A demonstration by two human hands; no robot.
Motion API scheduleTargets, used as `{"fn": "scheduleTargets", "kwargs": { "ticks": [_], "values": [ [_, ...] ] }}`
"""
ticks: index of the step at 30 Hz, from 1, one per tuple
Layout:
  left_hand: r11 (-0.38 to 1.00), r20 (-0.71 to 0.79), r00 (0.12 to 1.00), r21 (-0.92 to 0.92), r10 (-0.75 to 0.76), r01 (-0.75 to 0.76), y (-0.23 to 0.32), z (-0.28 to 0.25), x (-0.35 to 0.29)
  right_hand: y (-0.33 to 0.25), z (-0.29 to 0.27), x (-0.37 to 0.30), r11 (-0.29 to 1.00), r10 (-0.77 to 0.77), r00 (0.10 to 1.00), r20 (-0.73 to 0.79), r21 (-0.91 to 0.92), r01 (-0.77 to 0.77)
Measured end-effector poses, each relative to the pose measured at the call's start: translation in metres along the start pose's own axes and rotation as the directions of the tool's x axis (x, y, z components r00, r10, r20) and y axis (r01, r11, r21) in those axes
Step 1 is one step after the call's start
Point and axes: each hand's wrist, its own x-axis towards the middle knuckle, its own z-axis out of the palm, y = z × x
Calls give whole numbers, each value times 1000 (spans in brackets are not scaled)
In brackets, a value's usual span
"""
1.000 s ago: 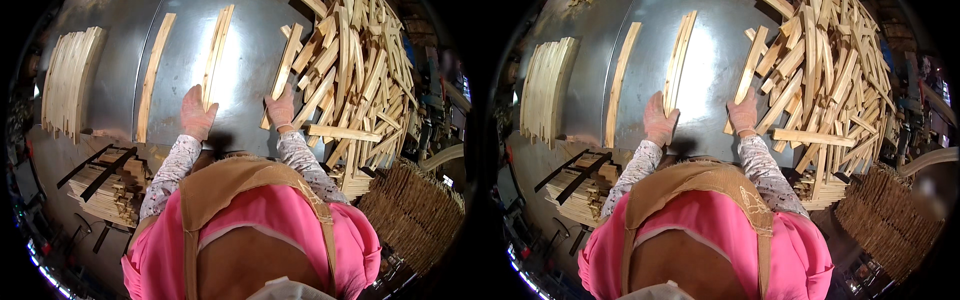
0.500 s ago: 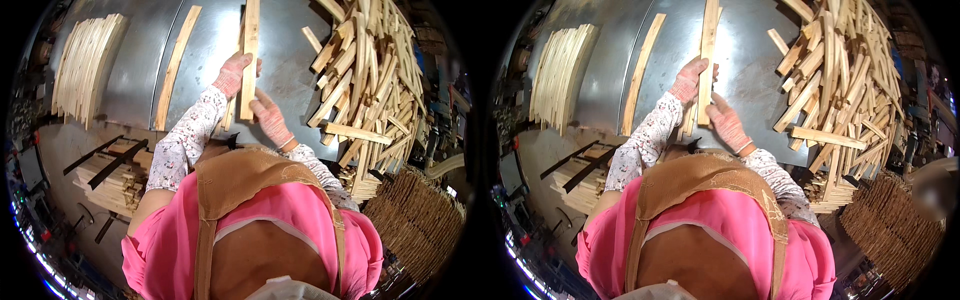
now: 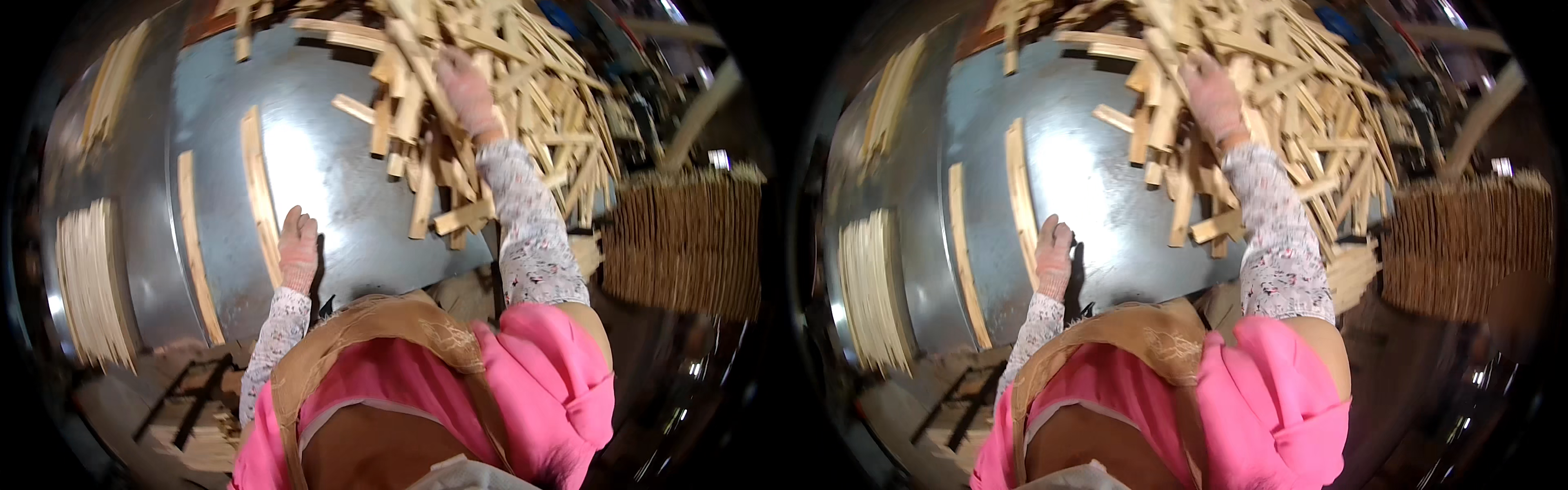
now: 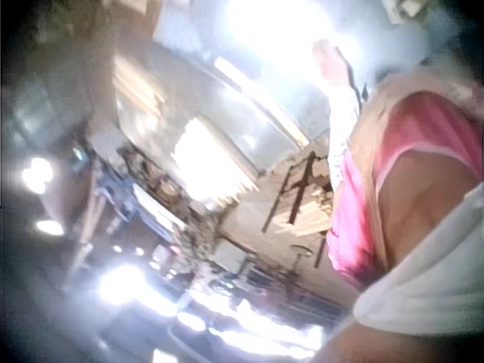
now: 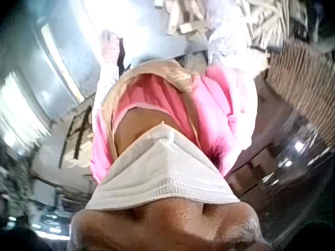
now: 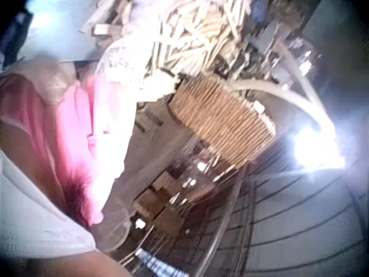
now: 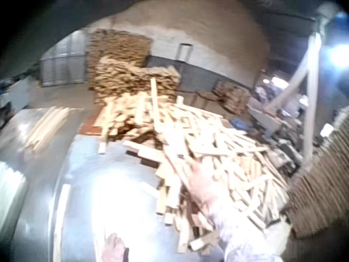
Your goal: The person sorts and stacks thin wooden slats on a metal table in a workshop. They pick up individual pieces from a large pile, align them, and place them into neat stacks, occasionally moving the stacks to different positions on the table.
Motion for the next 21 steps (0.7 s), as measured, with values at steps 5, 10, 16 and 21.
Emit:
{"fn": "scheduleTargets", "kwargs": {
  "ticks": [5,10,16,21],
  "values": [
    [992,93,994,-121,55,-44,13,54,18,91,-65,-190,814,434,885,-167,-349,-465],
    [899,275,875,73,398,-432,119,159,61,155,-50,-263,635,692,646,-322,-155,-757],
    [961,645,724,-61,245,-271,143,280,28,179,-51,-271,559,822,497,-278,562,-610],
    [986,763,633,-167,129,1,91,304,-40,132,-58,-266,638,702,675,-229,623,-452]
  ]
}}
